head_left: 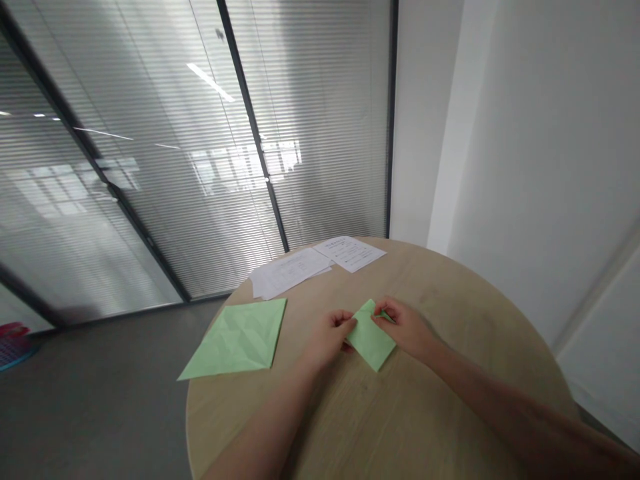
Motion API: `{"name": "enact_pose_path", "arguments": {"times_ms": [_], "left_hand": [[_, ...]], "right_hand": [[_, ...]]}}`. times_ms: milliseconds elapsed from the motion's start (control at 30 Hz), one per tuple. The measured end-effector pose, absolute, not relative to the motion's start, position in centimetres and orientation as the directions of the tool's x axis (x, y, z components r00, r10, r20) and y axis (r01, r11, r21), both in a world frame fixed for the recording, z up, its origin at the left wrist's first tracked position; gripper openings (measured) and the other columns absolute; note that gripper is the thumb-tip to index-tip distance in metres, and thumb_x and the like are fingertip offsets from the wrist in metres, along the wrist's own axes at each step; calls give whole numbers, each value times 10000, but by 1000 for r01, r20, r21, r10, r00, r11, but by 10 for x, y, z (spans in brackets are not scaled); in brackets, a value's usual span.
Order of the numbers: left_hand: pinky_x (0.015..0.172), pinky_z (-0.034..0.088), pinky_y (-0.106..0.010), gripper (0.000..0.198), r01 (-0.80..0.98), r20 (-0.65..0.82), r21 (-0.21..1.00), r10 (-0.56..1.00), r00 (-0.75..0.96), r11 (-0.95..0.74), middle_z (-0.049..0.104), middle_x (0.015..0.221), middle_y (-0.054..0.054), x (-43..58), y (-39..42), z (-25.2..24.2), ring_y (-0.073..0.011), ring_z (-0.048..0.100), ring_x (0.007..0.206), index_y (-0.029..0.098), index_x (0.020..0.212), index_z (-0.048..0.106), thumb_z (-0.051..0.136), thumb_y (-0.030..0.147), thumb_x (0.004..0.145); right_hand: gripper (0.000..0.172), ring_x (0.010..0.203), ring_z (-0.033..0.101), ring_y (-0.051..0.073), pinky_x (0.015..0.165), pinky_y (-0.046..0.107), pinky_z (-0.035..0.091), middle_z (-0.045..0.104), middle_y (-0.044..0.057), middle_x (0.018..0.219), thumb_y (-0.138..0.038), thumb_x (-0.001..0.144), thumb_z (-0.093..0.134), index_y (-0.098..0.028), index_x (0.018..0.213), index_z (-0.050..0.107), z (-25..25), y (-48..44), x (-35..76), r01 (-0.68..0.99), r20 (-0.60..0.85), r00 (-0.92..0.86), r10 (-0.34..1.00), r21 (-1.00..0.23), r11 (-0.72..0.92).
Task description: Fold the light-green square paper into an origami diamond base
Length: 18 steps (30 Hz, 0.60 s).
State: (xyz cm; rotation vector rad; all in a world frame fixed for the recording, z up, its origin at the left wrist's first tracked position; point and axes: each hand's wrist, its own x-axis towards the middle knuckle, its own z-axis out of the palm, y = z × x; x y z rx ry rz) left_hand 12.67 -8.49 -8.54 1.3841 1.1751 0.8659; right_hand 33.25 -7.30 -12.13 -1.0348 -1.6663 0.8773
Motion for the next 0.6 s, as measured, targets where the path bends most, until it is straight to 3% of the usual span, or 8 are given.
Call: {"name": "enact_pose_path", "arguments": {"times_ms": [100,200,400,600], "left_hand": [[520,477,-223,300,150,-133,984,964,231,100,611,681,1,126,-85,-86,-119,589,564,148,843,670,720,443,817],[540,492,-233,314,126,-134,986,964,231,107,616,696,-3,124,-87,-84,-120,593,581,148,849,679,710,460,824],[522,457,-234,409,118,-113,989,959,259,85,586,655,5,125,-89,-79,-117,555,555,141,826,691,713,548,795],[485,375,-226,368,211,-70,978,956,285,9,545,584,23,125,-85,-81,-96,482,492,140,753,667,740,501,754]], "right_hand": [[28,922,626,180,831,286,483,664,34,953,-212,837,628,-213,860,644,-113,-80,333,334,515,-292,806,-734,591],[106,998,632,187,907,301,474,671,48,1025,-180,855,654,-222,931,714,-108,-86,331,405,524,-370,767,-652,641],[93,917,645,174,838,280,485,661,44,975,-238,900,692,-228,967,756,-108,-87,330,478,494,-385,779,-616,626],[99,943,644,184,841,294,490,667,53,1002,-273,897,689,-237,953,762,-109,-87,330,471,481,-392,784,-627,621]]}}
